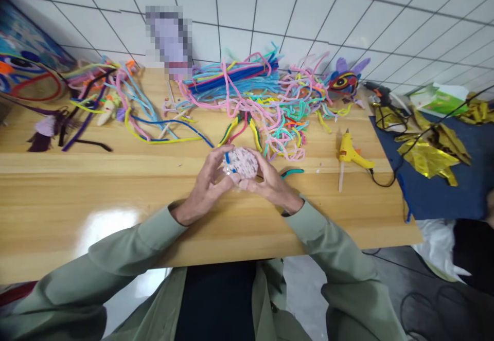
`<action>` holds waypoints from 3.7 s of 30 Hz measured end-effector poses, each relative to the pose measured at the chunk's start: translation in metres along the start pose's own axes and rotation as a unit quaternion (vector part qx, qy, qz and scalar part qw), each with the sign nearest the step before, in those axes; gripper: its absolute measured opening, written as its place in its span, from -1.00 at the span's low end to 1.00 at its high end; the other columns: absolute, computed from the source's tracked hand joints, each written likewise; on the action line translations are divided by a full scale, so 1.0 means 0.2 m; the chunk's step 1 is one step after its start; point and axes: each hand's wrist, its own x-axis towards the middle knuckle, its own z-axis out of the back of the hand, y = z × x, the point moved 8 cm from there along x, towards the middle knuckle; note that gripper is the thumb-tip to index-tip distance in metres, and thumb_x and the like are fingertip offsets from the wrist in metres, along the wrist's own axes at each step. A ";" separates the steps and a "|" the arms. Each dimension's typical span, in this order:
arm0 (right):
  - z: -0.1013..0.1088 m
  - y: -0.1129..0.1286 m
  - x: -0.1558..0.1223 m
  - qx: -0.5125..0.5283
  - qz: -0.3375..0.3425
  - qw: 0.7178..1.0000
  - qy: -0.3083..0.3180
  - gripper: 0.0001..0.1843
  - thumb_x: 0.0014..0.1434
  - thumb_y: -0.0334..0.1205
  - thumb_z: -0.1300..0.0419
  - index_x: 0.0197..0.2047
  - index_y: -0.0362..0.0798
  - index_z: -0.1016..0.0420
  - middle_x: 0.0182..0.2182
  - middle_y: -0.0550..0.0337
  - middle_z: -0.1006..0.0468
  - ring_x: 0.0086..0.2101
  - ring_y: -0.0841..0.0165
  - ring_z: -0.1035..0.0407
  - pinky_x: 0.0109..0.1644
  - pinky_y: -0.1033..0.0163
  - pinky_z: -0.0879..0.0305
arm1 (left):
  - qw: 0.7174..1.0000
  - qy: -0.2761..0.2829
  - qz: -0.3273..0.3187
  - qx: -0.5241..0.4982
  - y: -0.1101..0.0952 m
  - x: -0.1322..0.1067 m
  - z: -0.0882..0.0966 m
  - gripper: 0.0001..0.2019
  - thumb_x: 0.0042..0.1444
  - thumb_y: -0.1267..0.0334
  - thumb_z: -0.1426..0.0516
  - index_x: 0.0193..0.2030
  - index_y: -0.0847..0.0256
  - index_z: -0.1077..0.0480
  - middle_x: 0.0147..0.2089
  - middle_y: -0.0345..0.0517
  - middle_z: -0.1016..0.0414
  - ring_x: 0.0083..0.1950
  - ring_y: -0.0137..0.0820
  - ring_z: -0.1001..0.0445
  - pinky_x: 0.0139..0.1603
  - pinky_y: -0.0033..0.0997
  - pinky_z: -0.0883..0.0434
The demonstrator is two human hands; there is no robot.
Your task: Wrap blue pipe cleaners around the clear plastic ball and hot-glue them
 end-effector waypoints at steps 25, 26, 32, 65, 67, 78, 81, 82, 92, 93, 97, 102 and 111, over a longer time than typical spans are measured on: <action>-0.02 -0.02 0.05 -0.033 0.026 0.998 -0.040 -0.19 0.30 0.31 -0.43 0.45 0.13 -0.42 0.46 0.00 -0.52 0.40 -0.03 -0.46 0.49 -0.17 -0.45 | 0.963 -0.084 0.136 -0.218 0.17 0.05 0.06 -0.44 0.22 -0.10 -0.40 0.26 0.05 -0.45 0.19 -0.09 -0.62 0.16 -0.19 -0.59 0.19 -0.22 -0.55; -0.03 -0.02 0.05 -0.024 0.021 0.998 -0.045 -0.20 0.30 0.30 -0.43 0.44 0.13 -0.41 0.46 -0.01 -0.52 0.40 -0.03 -0.46 0.49 -0.17 -0.45 | 0.969 -0.072 0.127 -0.201 0.16 0.05 0.05 -0.44 0.24 -0.08 -0.40 0.29 0.04 -0.44 0.21 -0.08 -0.60 0.19 -0.18 -0.58 0.23 -0.20 -0.54; -0.04 0.01 0.03 -0.034 -0.002 0.997 -0.072 -0.10 0.19 0.37 -0.44 0.41 0.09 -0.35 0.39 -0.10 -0.54 0.36 -0.07 -0.48 0.47 -0.22 -0.46 | 0.988 -0.028 0.092 -0.118 0.10 0.02 0.03 -0.42 0.35 -0.09 -0.35 0.38 0.00 -0.33 0.29 -0.04 -0.53 0.23 -0.18 -0.53 0.29 -0.14 -0.52; -0.03 0.02 0.04 -0.056 0.022 0.997 -0.050 -0.11 0.24 0.39 -0.42 0.46 0.11 -0.40 0.46 -0.03 -0.51 0.39 -0.07 -0.46 0.53 -0.21 -0.41 | 0.988 -0.011 0.097 -0.121 0.12 0.07 0.04 -0.22 0.11 -0.18 -0.50 0.35 0.00 -0.33 0.28 0.00 -0.49 0.25 -0.12 -0.55 0.30 -0.14 -0.53; -0.03 0.02 0.05 -0.064 0.027 0.996 -0.055 -0.12 0.23 0.37 -0.44 0.43 0.09 -0.42 0.43 -0.05 -0.54 0.35 -0.09 -0.49 0.50 -0.23 -0.43 | 0.988 -0.012 0.093 -0.123 0.12 0.07 0.04 -0.22 0.10 -0.18 -0.50 0.34 0.01 -0.33 0.27 0.00 -0.50 0.25 -0.13 -0.55 0.31 -0.14 -0.53; -0.03 0.04 0.06 -0.021 0.035 0.999 -0.006 -0.14 0.27 0.32 -0.44 0.50 0.18 -0.39 0.49 0.05 -0.49 0.42 -0.03 -0.43 0.54 -0.20 -0.38 | 0.970 -0.060 0.112 -0.206 0.14 0.07 0.05 -0.34 0.12 -0.09 -0.50 0.26 0.01 -0.42 0.24 -0.07 -0.57 0.28 -0.18 -0.56 0.32 -0.19 -0.53; -0.03 0.04 0.06 -0.015 0.040 0.999 0.009 -0.09 0.27 0.29 -0.46 0.56 0.21 -0.33 0.53 0.08 -0.45 0.45 -0.01 -0.41 0.55 -0.18 -0.37 | 0.958 -0.082 0.131 -0.242 0.15 0.08 0.05 -0.37 0.10 -0.09 -0.50 0.22 0.02 -0.44 0.19 -0.10 -0.58 0.23 -0.21 -0.58 0.22 -0.24 -0.57; -0.02 0.04 0.07 -0.018 0.039 0.999 0.002 -0.07 0.26 0.29 -0.47 0.56 0.21 -0.33 0.53 0.07 -0.45 0.44 -0.01 -0.41 0.54 -0.19 -0.38 | 0.955 -0.084 0.137 -0.249 0.15 0.08 0.05 -0.38 0.09 -0.09 -0.50 0.20 0.03 -0.44 0.18 -0.11 -0.58 0.21 -0.22 -0.59 0.19 -0.26 -0.58; -0.02 0.02 0.08 -0.050 0.043 0.997 -0.029 -0.06 0.21 0.37 -0.47 0.51 0.18 -0.39 0.43 0.02 -0.56 0.45 -0.05 -0.40 0.53 -0.20 -0.39 | 0.962 -0.081 0.135 -0.223 0.16 0.09 0.06 -0.34 0.07 -0.15 -0.51 0.20 0.03 -0.42 0.17 -0.07 -0.60 0.20 -0.19 -0.59 0.19 -0.24 -0.58; -0.02 0.02 0.07 -0.054 0.046 0.997 -0.031 -0.06 0.22 0.37 -0.47 0.52 0.18 -0.39 0.43 0.02 -0.56 0.44 -0.05 -0.41 0.52 -0.21 -0.40 | 0.962 -0.082 0.135 -0.221 0.16 0.09 0.06 -0.33 0.06 -0.15 -0.52 0.19 0.03 -0.42 0.16 -0.07 -0.60 0.21 -0.19 -0.60 0.20 -0.24 -0.58; -0.02 0.02 0.07 -0.063 0.056 0.996 -0.033 -0.07 0.24 0.34 -0.46 0.53 0.17 -0.36 0.43 0.00 -0.55 0.40 -0.05 -0.45 0.50 -0.21 -0.44 | 0.962 -0.085 0.138 -0.221 0.14 0.09 0.06 -0.29 0.03 -0.16 -0.54 0.20 0.05 -0.43 0.16 -0.07 -0.61 0.18 -0.19 -0.62 0.16 -0.26 -0.61; -0.02 0.04 0.06 -0.057 0.054 0.996 -0.032 -0.07 0.24 0.33 -0.46 0.53 0.18 -0.37 0.45 0.00 -0.53 0.39 -0.05 -0.47 0.49 -0.22 -0.44 | 0.961 -0.083 0.147 -0.217 0.14 0.08 0.07 -0.33 0.07 -0.11 -0.52 0.21 0.03 -0.43 0.18 -0.07 -0.61 0.22 -0.18 -0.61 0.19 -0.25 -0.61; 0.08 0.09 0.05 -0.097 0.086 0.983 -0.130 -0.37 0.30 0.17 -0.44 0.35 0.16 -0.55 0.30 0.03 -0.66 0.26 0.03 -0.55 0.38 -0.15 -0.49 | 0.978 -0.087 0.106 -0.154 0.14 0.09 0.09 -0.34 0.11 -0.11 -0.49 0.23 0.03 -0.40 0.19 -0.06 -0.58 0.24 -0.17 -0.59 0.29 -0.18 -0.57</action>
